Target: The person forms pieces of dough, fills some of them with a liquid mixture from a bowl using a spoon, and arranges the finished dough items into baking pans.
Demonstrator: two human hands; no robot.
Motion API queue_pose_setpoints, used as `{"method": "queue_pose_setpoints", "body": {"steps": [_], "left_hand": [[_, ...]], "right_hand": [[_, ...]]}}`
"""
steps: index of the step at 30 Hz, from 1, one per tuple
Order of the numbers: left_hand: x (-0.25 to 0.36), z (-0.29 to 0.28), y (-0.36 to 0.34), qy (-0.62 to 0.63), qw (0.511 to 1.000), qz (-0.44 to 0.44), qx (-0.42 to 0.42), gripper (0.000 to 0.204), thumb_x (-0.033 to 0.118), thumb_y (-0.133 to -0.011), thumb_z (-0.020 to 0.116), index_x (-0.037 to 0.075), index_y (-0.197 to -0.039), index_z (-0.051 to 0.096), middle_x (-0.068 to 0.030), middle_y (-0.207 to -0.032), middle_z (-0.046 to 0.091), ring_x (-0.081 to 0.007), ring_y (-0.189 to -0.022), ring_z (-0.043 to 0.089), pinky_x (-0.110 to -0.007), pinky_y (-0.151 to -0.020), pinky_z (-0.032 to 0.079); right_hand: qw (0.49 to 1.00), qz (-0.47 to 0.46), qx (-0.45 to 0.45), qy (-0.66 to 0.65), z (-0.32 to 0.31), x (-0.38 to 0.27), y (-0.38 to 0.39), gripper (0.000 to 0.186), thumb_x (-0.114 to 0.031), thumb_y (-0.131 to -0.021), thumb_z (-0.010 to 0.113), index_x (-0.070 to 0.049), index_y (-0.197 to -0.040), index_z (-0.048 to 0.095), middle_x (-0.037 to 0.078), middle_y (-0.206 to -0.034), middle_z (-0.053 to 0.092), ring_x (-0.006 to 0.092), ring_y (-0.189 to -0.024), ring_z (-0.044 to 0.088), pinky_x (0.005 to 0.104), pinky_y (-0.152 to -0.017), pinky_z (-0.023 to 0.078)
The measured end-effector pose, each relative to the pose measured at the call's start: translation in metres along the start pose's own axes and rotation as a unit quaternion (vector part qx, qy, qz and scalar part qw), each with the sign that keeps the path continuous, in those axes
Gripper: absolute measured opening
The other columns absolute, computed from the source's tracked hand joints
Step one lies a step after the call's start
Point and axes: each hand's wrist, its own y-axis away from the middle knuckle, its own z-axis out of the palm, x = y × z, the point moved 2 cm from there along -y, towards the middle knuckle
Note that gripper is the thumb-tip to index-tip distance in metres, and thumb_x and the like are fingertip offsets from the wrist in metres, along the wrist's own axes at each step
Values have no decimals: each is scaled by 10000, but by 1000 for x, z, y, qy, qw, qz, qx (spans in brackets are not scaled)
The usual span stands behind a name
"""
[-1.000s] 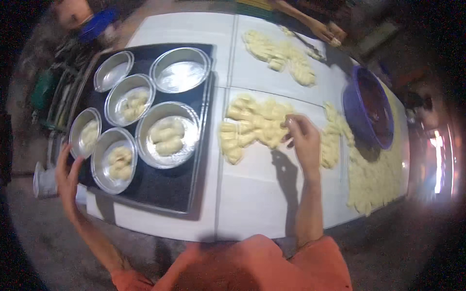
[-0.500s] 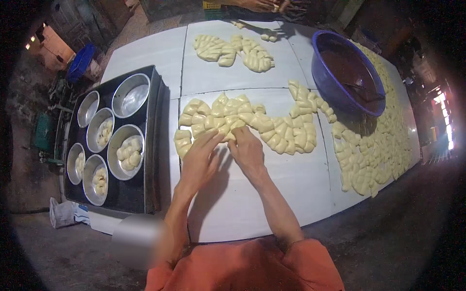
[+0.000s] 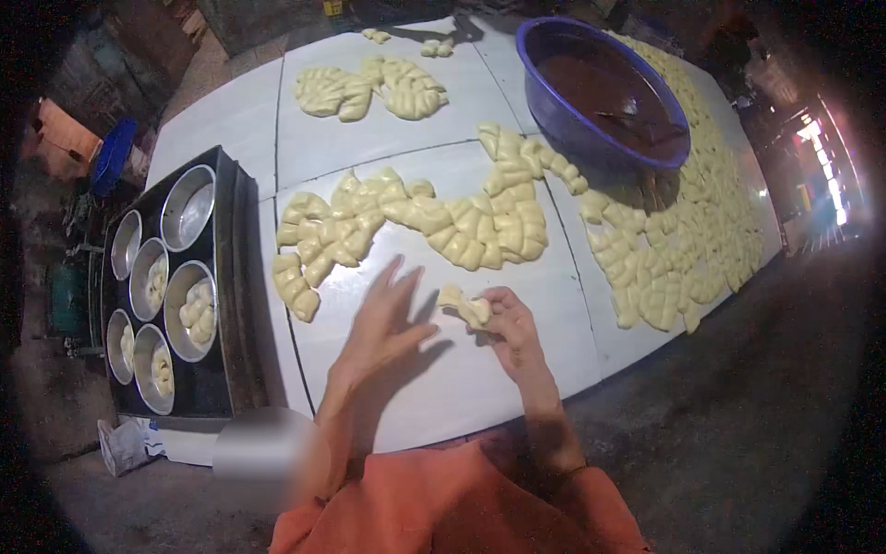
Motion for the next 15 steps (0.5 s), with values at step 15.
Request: {"method": "queue_pose_setpoints", "body": {"steps": [15], "left_hand": [[27,21,-10,-198,973,106,-43,192,161,-804,690,121,-987,732,-63,-896,701,-271,-880,659,-406,-770,479]], "right_hand": [[948,8,-70,310,24,-20,-7,122,-126,-866,707,-28,-925,665,-4,-765,607,72,-698,561,226,-611,444]]}}
